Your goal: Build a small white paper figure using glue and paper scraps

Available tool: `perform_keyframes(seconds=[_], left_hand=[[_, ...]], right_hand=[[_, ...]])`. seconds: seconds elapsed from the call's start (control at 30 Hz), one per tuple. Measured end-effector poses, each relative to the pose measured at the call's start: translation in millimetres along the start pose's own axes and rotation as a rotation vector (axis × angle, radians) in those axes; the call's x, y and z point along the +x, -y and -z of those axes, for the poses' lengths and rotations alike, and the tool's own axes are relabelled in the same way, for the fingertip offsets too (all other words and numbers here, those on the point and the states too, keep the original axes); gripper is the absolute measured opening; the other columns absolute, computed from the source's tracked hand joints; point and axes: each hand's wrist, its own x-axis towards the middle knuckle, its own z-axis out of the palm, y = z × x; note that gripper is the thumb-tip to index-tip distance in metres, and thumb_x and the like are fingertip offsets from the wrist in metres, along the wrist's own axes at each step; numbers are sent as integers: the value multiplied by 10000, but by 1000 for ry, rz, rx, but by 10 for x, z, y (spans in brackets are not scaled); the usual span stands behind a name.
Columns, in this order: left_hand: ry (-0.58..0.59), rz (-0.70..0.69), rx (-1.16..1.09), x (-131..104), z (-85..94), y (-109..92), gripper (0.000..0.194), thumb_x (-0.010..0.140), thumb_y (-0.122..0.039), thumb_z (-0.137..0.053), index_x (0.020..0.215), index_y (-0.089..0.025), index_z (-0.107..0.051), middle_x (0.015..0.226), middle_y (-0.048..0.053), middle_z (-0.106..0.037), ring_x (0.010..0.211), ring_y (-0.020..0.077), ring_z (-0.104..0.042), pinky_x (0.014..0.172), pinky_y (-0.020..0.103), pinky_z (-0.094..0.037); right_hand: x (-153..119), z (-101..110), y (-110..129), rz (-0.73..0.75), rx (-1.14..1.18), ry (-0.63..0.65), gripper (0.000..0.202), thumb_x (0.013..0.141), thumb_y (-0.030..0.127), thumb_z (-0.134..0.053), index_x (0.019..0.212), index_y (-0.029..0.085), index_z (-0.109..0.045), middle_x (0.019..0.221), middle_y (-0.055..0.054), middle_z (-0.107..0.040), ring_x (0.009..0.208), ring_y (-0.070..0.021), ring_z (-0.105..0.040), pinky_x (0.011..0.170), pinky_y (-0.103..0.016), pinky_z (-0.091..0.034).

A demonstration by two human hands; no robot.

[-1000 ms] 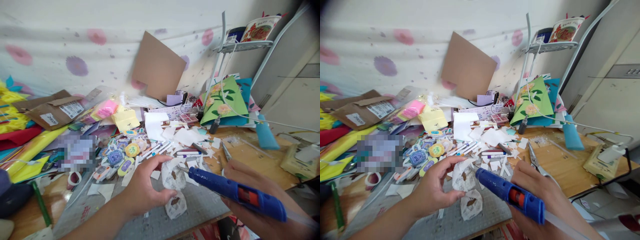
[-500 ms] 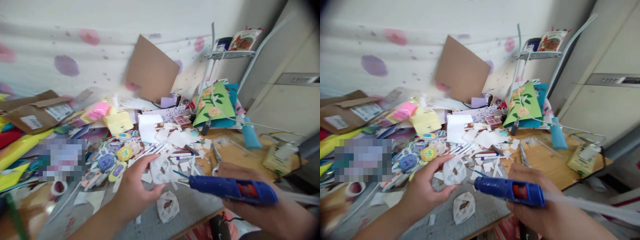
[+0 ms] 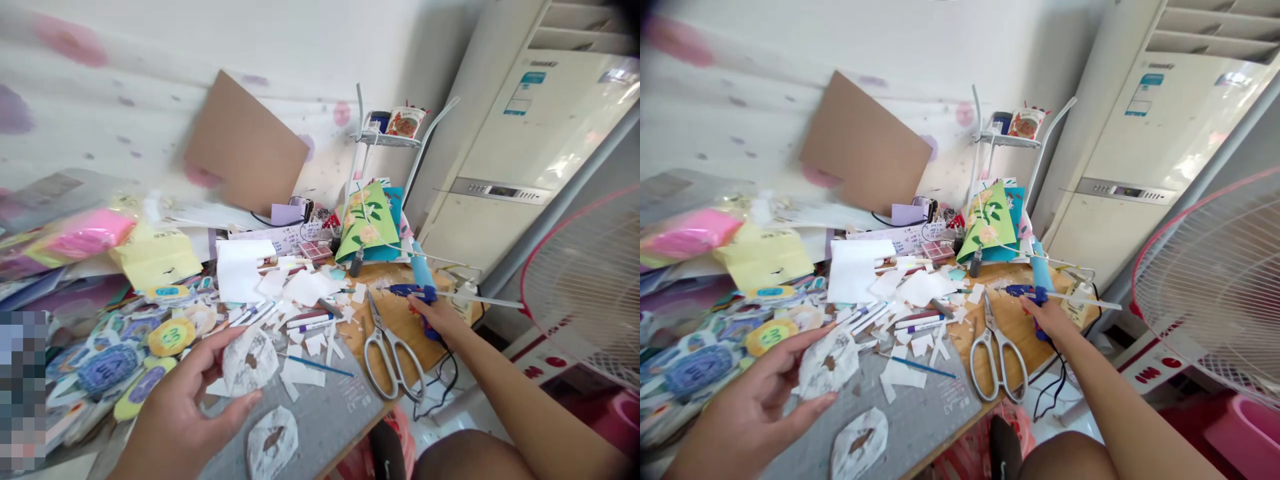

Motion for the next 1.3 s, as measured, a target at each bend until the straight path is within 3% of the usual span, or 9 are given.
perform_keyframes(seconds=[0.17, 0.37, 0.47, 0.57, 0.63, 0.77, 0.93, 1.07, 1.3], left_hand=[[55, 24, 7, 11, 3, 28, 628, 604, -368, -726, 1188, -225, -542, 1222, 94, -619, 995, 300, -641, 785, 330, -569], [68, 49, 61, 11, -4, -5, 601, 643, -400, -697, 1195, -224, -537, 1247, 72, -595, 990, 275, -634, 803, 312, -557], [72, 71, 50, -22, -19, -76, 592, 626, -403, -706, 1167, -214, -557, 1184, 79, -627, 982, 279, -628, 781, 322, -561], [55, 91, -56, -67, -39, -186, 521, 619, -332, -708, 1110, -209, -586, 1071, 66, -661, 918, 250, -634, 823, 335, -532], [76, 121, -130, -86, -50, -236, 525, 608, -270, -709, 1113, -201, -583, 1024, 63, -664, 901, 238, -630, 832, 334, -518], [291, 128, -282, -107, -44, -222, 552, 616, -245, -718, 1141, -205, -553, 1023, 64, -656, 933, 238, -617, 833, 318, -502], [498, 59, -349, -128, -26, -141, 629, 597, -218, -737, 1185, -238, -515, 1076, 53, -629, 970, 244, -593, 862, 332, -469], [576, 27, -327, -127, -5, -165, 654, 574, -202, -756, 1180, -255, -516, 1044, 29, -633, 944, 234, -590, 836, 326, -467], [584, 17, -246, -108, 16, -248, 635, 548, -219, -769, 1143, -241, -549, 983, 9, -642, 876, 214, -594, 787, 306, -463]], right_hand=[[69, -61, 20, 9, -95, 37, 245, 921, 361, -503, 978, 144, -601, 879, -23, -633, 674, -122, -608, 597, -272, -523], [114, -55, 57, 80, -269, -93, 249, 908, 340, -532, 1050, 143, -587, 1005, -42, -625, 812, -167, -624, 698, -333, -531], [27, 84, 112, 145, -410, -102, 251, 882, 362, -555, 826, 131, -638, 759, -9, -638, 664, -149, -610, 632, -304, -491], [-185, 231, 259, 239, -529, -77, 424, 781, 330, -642, 397, 189, -532, 407, -4, -475, 463, -175, -538, 502, -297, -352], [-393, 235, 424, 346, -549, -44, 410, 781, 346, -617, 403, 207, -540, 429, -24, -489, 455, -174, -508, 491, -307, -310], [-910, -113, 857, 625, -412, 124, 254, 837, 435, -523, 819, 238, -682, 732, -36, -667, 611, -180, -589, 556, -278, -424], [-1301, -739, 1233, 1047, -88, 401, 281, 830, 220, -602, 1110, 242, -611, 1044, -66, -615, 940, -189, -592, 777, -291, -491], [-1306, -912, 1307, 1141, 45, 432, 229, 815, 116, -596, 1003, 229, -661, 975, -56, -599, 894, -165, -593, 750, -276, -493], [-1376, -858, 1388, 1158, 75, 548, 189, 778, 33, -574, 839, 191, -659, 942, -44, -592, 854, -143, -588, 751, -263, -474]])
